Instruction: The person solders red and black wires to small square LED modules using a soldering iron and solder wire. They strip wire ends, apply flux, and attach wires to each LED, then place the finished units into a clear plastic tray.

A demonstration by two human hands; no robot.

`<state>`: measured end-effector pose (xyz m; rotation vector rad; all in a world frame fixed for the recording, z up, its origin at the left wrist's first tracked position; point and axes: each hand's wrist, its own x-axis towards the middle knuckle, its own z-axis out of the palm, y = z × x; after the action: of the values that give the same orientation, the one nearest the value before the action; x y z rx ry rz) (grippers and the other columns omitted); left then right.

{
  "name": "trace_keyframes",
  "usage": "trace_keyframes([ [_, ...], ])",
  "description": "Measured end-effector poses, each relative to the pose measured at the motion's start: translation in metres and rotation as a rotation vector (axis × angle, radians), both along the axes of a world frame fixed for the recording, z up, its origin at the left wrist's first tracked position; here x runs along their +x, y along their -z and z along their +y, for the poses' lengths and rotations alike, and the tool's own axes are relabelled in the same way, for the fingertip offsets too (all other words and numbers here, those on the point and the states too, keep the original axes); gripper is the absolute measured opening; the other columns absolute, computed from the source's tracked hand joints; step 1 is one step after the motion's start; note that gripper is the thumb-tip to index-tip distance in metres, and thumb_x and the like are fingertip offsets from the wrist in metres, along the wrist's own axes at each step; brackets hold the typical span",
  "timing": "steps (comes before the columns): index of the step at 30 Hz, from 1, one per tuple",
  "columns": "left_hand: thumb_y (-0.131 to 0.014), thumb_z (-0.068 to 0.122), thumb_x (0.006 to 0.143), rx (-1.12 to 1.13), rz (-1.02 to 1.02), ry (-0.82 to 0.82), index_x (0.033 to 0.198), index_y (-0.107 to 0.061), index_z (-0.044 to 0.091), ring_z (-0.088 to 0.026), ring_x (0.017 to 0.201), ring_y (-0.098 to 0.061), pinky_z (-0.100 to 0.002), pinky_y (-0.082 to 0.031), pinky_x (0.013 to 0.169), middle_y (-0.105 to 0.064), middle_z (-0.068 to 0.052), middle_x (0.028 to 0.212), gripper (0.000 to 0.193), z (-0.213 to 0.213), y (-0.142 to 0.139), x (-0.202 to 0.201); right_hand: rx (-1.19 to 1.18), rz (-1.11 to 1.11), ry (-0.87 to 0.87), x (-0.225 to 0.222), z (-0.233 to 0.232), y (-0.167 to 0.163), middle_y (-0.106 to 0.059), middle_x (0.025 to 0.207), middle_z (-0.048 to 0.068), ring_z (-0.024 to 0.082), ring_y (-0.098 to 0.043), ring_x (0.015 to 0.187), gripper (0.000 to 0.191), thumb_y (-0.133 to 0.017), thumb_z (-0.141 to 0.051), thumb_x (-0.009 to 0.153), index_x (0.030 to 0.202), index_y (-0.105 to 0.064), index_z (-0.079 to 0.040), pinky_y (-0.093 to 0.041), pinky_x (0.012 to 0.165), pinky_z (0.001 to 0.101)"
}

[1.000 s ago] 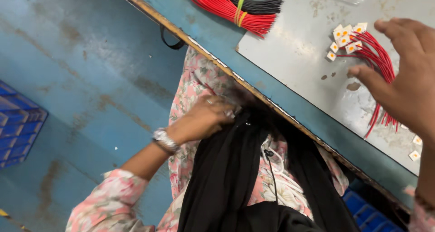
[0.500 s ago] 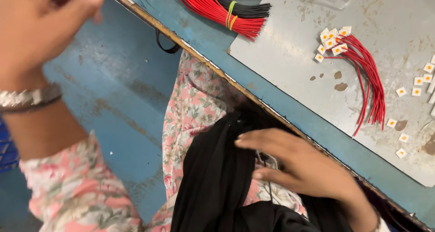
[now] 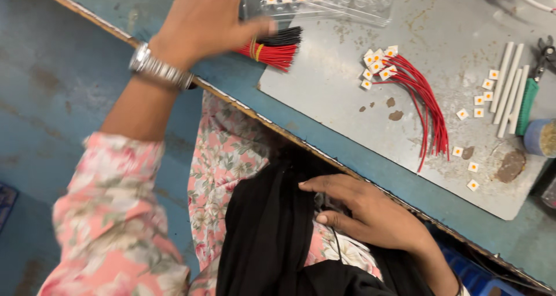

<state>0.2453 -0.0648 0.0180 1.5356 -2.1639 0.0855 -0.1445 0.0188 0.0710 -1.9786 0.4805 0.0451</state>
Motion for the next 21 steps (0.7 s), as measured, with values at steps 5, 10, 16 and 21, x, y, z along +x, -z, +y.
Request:
trace_keyframes([
  [5, -0.085, 0.046, 0.084, 0.108, 0.041, 0.213, 0.134, -0.066, -0.001, -0.038, 0.120, -0.056, -0.049, -0.043, 0.105, -0.066, -0.018, 0.120, 0.072, 0.035, 0.006, -0.003, -0.053, -0.069, 0.061, 0.007, -0.021, -0.007, -0.072, 0.128, 0.010, 0.028, -0.068, 0.119, 0.042, -0.069, -0.021, 0.093, 0.132, -0.065, -0.007, -0.052, 0.100, 0.0390],
  [10, -0.085, 0.049, 0.079, 0.058, -0.058, 0.130, 0.141, -0.062, 0.002, -0.034, 0.126, -0.050, -0.050, -0.035, 0.112, -0.059, -0.014, 0.122, 0.081, 0.046, 0.006, -0.009, -0.102, -0.218, 0.388, 0.021, -0.051, -0.007, -0.076, 0.116, 0.009, 0.020, -0.072, 0.111, 0.026, -0.068, -0.010, 0.097, 0.122, -0.070, -0.002, -0.055, 0.099, 0.0348],
  [16, -0.076, 0.046, 0.101, -0.196, 0.182, -0.025, 0.140, -0.053, 0.001, -0.032, 0.121, -0.057, -0.042, -0.049, 0.104, -0.055, -0.015, 0.125, 0.064, 0.030, -0.001, 0.007, 0.076, -0.461, 0.527, 0.031, -0.060, 0.005, -0.073, 0.114, 0.011, 0.018, -0.070, 0.110, 0.018, -0.064, -0.002, 0.100, 0.117, -0.068, 0.003, -0.056, 0.099, 0.0323],
  [21, -0.059, 0.051, 0.107, -0.352, 1.359, 0.023, 0.133, -0.055, 0.003, -0.019, 0.077, -0.060, -0.033, -0.051, 0.075, -0.065, -0.011, 0.096, 0.054, 0.050, -0.047, 0.032, 0.171, -0.485, 0.585, 0.036, -0.060, 0.027, -0.073, 0.109, 0.012, 0.019, -0.071, 0.106, 0.018, -0.064, 0.000, 0.098, 0.114, -0.069, 0.005, -0.056, 0.096, 0.0336],
])
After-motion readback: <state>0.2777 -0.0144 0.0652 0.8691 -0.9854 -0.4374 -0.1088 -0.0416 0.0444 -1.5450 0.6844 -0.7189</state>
